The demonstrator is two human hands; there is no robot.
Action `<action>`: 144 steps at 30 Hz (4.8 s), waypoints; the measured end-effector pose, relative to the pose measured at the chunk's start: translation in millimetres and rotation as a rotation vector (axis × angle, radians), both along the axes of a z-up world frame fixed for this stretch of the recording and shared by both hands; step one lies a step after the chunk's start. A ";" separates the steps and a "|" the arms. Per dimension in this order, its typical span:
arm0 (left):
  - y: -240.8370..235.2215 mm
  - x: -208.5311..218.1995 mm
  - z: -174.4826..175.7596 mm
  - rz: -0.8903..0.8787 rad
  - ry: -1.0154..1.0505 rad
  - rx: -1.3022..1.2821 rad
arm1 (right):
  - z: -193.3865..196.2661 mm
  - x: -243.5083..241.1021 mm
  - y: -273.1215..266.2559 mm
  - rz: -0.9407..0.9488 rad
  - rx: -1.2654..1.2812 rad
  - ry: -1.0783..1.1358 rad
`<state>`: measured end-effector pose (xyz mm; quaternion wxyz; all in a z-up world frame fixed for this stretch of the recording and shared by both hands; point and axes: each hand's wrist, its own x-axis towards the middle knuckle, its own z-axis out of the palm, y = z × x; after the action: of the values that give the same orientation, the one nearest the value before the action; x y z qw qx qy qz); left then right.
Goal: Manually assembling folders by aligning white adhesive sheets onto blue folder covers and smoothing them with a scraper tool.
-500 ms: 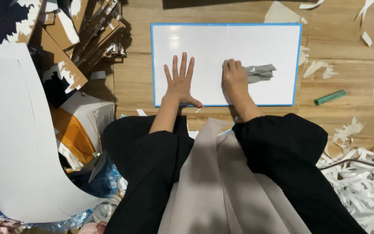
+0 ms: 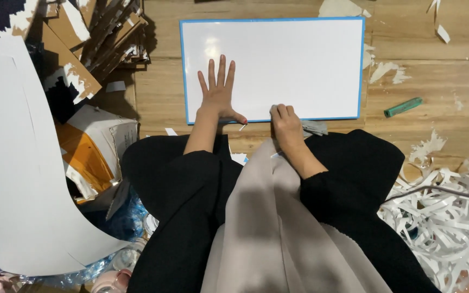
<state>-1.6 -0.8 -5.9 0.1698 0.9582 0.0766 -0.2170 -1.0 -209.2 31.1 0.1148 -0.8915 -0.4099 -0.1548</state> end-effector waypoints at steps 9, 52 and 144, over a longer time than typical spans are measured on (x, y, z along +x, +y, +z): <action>1.9 0.8 13.3 0.093 0.042 -0.139 | -31.5 139.8 72.1 -0.103 -0.079 -0.238; 5.8 4.0 15.2 -0.014 0.074 -0.058 | -42.3 158.5 130.4 -0.070 0.111 -0.133; 35.0 -60.1 33.4 1.079 -0.367 -0.234 | -83.2 114.5 -169.5 -0.748 0.187 0.346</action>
<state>-61.7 34.2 27.5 0.3717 0.7805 0.4987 0.0627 113.6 -378.8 -52.1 0.1985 -0.9774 -0.0167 -0.0704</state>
